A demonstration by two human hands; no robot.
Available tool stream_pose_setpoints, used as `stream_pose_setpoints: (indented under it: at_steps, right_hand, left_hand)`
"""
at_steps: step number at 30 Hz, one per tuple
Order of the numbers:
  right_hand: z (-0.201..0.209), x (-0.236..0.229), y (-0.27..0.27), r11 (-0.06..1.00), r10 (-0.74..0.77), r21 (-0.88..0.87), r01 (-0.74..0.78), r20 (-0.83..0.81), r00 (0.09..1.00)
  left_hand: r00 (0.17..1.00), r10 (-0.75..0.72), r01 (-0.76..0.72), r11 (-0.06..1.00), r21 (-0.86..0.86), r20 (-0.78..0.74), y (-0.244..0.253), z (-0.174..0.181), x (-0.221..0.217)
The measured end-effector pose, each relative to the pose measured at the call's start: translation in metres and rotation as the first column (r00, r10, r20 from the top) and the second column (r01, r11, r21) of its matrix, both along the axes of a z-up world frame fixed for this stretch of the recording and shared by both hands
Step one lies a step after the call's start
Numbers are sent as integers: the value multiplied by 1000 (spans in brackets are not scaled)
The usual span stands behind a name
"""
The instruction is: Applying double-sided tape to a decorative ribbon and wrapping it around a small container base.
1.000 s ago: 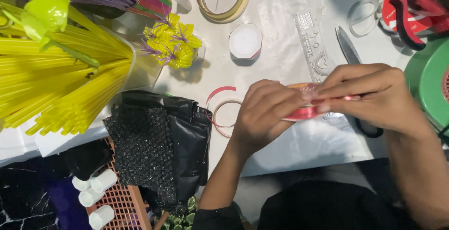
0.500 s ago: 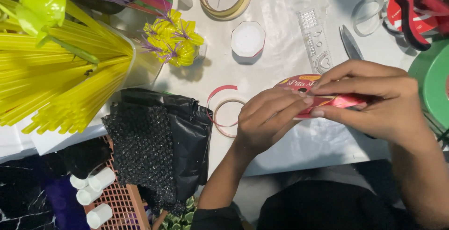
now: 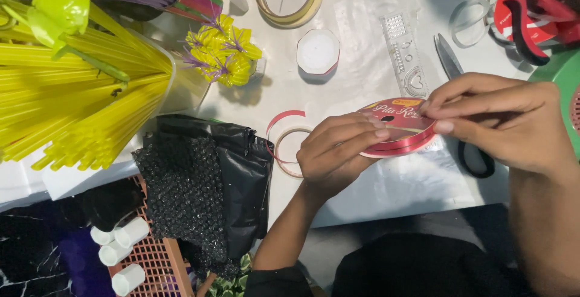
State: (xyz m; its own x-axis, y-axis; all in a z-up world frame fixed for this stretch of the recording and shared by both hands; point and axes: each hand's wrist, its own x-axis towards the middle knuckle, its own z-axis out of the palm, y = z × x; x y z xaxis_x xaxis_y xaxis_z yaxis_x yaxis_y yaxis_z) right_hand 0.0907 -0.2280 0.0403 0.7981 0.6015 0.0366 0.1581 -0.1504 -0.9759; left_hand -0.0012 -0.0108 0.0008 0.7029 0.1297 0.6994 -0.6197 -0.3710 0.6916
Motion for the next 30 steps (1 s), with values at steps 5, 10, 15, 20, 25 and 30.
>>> stream_pose_setpoints:
  at_steps: [5, 10, 15, 20, 25, 30]
  right_hand:
    - [-16, -4, -4, 991, -133, -3, 133, -30, 991]
    - [-30, -9, -5, 988, -157, -3, 156, -26, 987]
    - [-38, -17, 0, 974, -221, 141, 177, 432, 874]
    - [-43, -25, -10, 955, -295, 192, 225, 597, 746]
    - [-31, -29, 5, 938, -341, 263, 224, 605, 719]
    - [-19, -35, 26, 969, -234, 213, 122, 659, 715]
  left_hand:
    - [1000, -14, 14, 998, -55, 8, 1, 3, -2]
    - [1000, -28, 28, 996, -83, 10, 5, 4, -3]
    - [998, 37, -40, 997, -63, -49, 9, 5, -6]
    - [997, 11, -22, 990, -137, -81, 9, -2, -7]
    - [986, -36, -19, 943, -333, -160, 7, -8, -10]
    - [928, -352, 144, 636, -758, -119, 3, -20, -13]
